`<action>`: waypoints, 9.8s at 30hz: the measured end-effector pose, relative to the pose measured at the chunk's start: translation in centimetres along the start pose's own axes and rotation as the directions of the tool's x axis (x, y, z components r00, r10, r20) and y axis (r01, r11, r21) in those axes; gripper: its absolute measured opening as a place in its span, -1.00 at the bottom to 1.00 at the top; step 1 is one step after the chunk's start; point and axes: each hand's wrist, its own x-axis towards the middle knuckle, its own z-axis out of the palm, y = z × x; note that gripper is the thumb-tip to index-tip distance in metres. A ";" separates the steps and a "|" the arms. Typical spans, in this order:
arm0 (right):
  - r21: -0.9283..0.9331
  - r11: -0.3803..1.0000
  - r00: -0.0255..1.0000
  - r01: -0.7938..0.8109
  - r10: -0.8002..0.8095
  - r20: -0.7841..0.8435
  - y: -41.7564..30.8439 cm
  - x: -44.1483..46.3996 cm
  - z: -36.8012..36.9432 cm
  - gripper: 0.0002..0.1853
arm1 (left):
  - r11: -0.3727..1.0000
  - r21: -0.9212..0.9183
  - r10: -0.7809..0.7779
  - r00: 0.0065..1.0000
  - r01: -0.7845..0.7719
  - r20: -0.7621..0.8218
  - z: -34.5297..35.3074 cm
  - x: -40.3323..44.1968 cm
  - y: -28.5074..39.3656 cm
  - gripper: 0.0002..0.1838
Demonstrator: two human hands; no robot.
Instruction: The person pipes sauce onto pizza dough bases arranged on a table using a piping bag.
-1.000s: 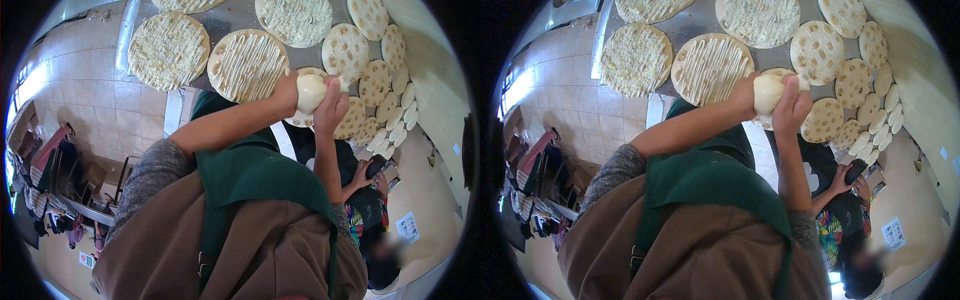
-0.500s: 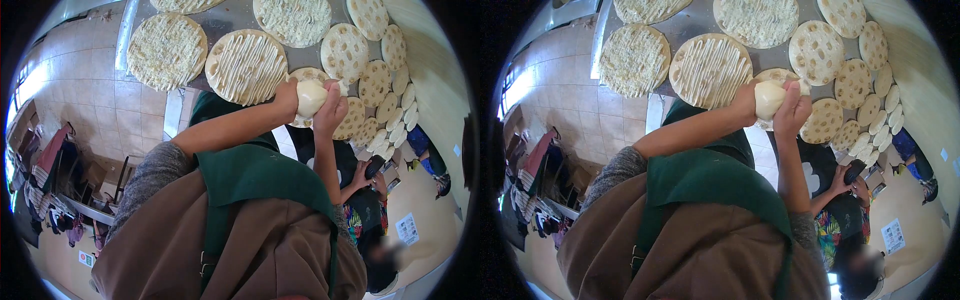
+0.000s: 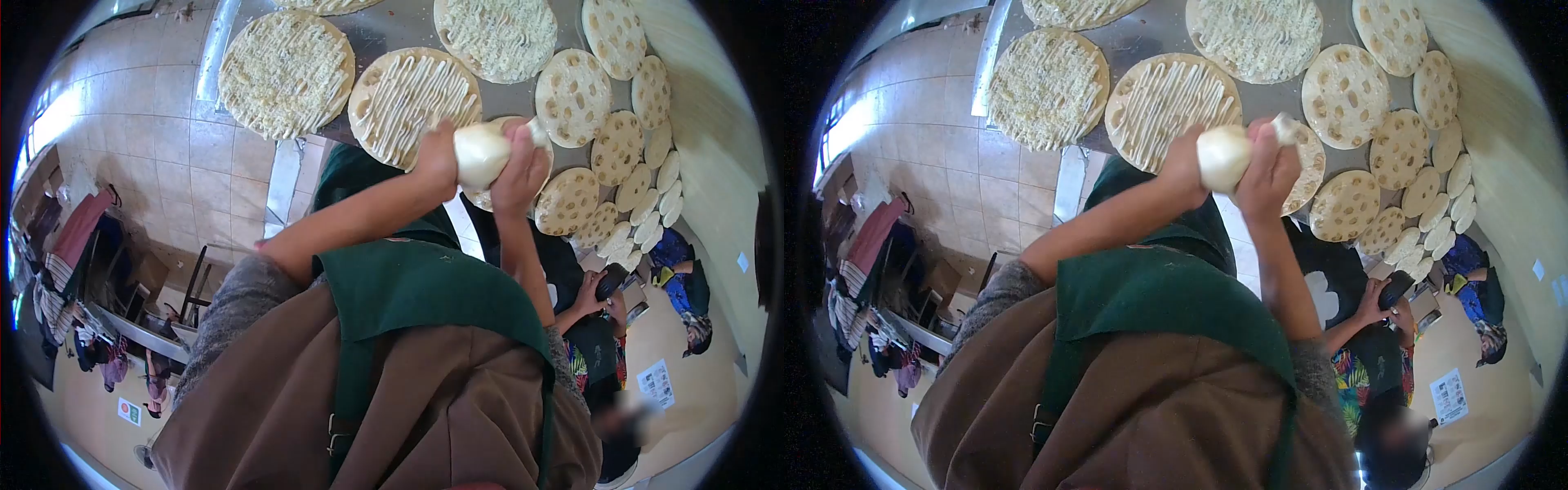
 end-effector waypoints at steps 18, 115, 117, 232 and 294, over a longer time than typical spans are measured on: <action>0.141 0.959 0.963 0.244 -0.257 0.081 -3.8 1.9 5.9 -0.67 | 0.969 -0.242 -0.023 0.990 0.056 0.139 0.2 -2.8 7.9 -0.66; -0.179 0.924 0.854 0.339 -0.381 -0.354 -10.5 34.5 4.8 -0.60 | 0.922 -0.384 0.174 0.829 0.053 0.532 29.3 18.6 22.0 -0.65; -0.242 0.931 0.876 0.275 -0.346 -0.337 -9.4 33.1 4.4 -0.59 | 0.934 -0.356 0.145 0.878 0.031 0.457 26.6 15.8 20.7 -0.66; -0.386 0.911 0.923 0.145 -0.266 -0.280 -6.0 31.4 -3.8 -0.58 | 0.987 -0.145 0.098 0.980 -0.073 0.175 29.0 11.9 13.0 -0.37; -0.349 0.937 0.886 -0.009 -0.154 -0.437 -4.9 29.8 -7.3 -0.58 | 0.963 0.206 0.154 0.981 -0.175 0.117 29.3 14.4 8.4 -0.45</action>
